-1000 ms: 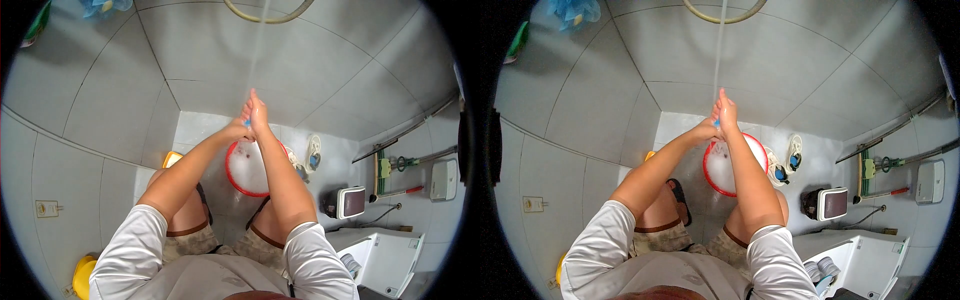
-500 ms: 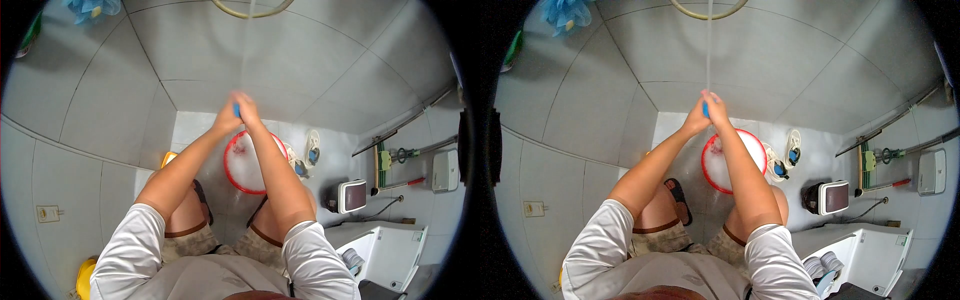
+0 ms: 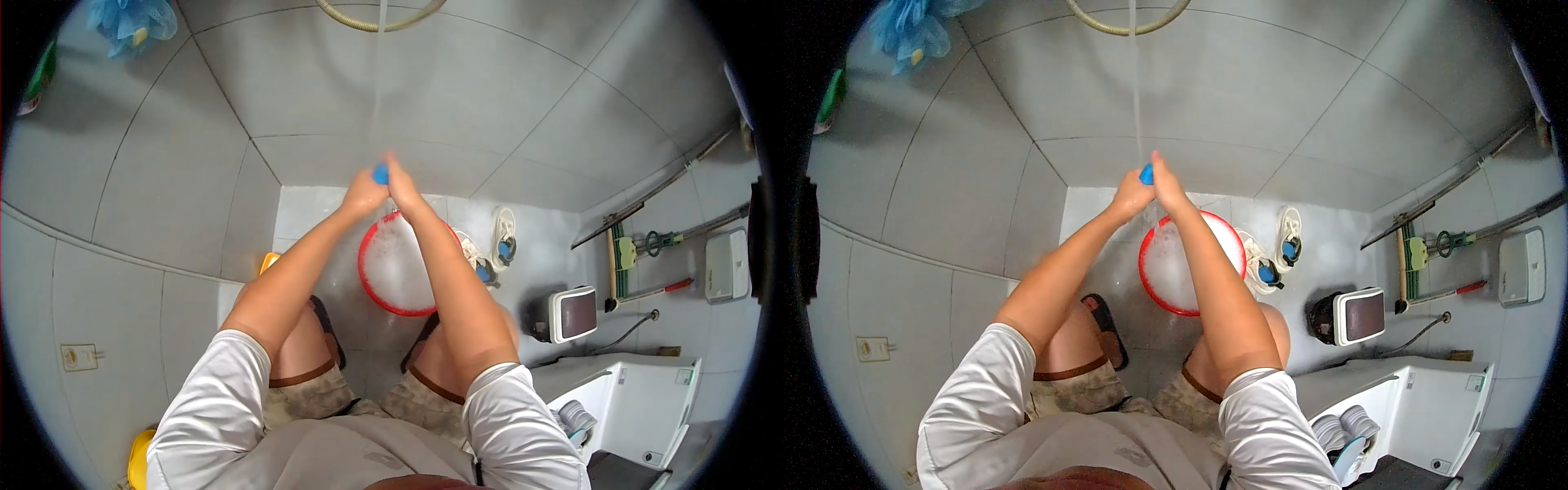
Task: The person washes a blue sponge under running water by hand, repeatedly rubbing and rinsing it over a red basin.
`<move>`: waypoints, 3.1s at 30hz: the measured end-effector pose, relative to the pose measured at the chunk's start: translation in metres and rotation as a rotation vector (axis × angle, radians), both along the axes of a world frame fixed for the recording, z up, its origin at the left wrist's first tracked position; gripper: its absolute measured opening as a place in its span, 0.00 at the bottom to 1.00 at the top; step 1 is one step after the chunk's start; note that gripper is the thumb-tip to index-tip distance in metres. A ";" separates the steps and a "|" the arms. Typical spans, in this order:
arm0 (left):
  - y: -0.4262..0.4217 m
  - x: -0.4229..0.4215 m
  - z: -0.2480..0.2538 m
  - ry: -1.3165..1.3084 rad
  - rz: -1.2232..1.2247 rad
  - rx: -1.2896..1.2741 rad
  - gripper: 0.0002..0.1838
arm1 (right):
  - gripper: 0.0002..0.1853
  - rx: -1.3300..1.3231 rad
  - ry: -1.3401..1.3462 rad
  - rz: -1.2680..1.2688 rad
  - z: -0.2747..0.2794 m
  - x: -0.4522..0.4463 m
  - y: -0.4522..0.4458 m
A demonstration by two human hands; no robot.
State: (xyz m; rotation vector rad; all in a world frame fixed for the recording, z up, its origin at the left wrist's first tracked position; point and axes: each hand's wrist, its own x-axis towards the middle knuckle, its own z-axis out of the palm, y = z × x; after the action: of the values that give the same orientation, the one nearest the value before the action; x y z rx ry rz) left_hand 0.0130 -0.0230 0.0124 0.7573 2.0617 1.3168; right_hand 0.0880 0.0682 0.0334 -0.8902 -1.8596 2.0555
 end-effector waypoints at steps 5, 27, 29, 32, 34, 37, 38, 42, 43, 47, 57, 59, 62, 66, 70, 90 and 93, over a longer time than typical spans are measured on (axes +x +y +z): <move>0.006 0.009 -0.016 0.328 0.018 0.034 0.14 | 0.40 0.319 -0.020 -0.081 -0.012 -0.002 -0.006; -0.016 0.017 0.017 0.352 0.021 0.080 0.26 | 0.17 -0.079 0.112 -0.201 -0.013 -0.014 -0.005; -0.017 0.010 0.017 0.358 -0.008 0.071 0.23 | 0.20 -0.051 0.026 -0.035 0.005 -0.008 -0.007; -0.023 -0.001 0.024 0.422 -0.097 -0.077 0.19 | 0.27 -0.640 0.137 0.141 0.017 0.005 0.008; -0.031 -0.002 0.050 0.298 -0.026 -0.033 0.17 | 0.31 -0.747 0.153 0.237 0.021 0.013 0.018; -0.028 -0.018 0.042 0.624 -0.053 -0.192 0.13 | 0.36 -0.815 0.158 0.459 0.016 0.028 0.034; -0.031 -0.021 0.038 0.624 -0.049 -0.189 0.13 | 0.37 -0.774 0.150 0.581 0.012 0.032 0.037; -0.032 -0.019 0.033 0.918 -0.419 0.042 0.12 | 0.36 -1.133 0.078 0.906 0.013 0.050 0.030; -0.032 -0.017 0.032 0.963 -0.463 0.180 0.13 | 0.33 -1.022 0.046 0.824 0.016 0.051 0.024; -0.037 -0.017 0.030 1.020 -0.550 0.109 0.13 | 0.19 -0.821 -0.062 0.777 -0.017 0.032 0.025; -0.041 -0.011 0.013 1.043 -0.644 -0.203 0.16 | 0.09 -0.094 -0.402 0.708 -0.008 0.030 -0.007; -0.041 -0.009 0.011 1.003 -0.661 -0.249 0.15 | 0.14 0.242 -0.296 0.671 -0.016 0.030 -0.012; -0.038 -0.006 0.003 0.994 -0.641 -0.420 0.16 | 0.15 0.656 -0.158 0.539 -0.070 0.027 -0.011; -0.037 -0.005 -0.012 0.890 -0.528 -0.515 0.13 | 0.18 0.930 -0.349 0.467 -0.052 0.030 -0.030; -0.035 -0.002 -0.011 0.686 -0.432 -0.619 0.13 | 0.17 1.088 -0.441 0.435 -0.050 0.032 -0.037; -0.022 -0.024 -0.016 -0.062 -0.096 0.041 0.53 | 0.19 0.461 -0.311 -0.001 -0.086 0.026 -0.017; -0.024 -0.009 -0.001 -0.435 0.040 0.148 0.57 | 0.20 0.305 0.037 -0.007 -0.074 0.020 -0.030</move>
State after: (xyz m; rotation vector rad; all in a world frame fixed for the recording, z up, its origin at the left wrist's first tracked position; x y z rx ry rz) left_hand 0.0039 -0.0467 0.0117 0.4412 1.6553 1.5153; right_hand 0.1076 0.0380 -0.0406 -0.7715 -2.0707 1.7063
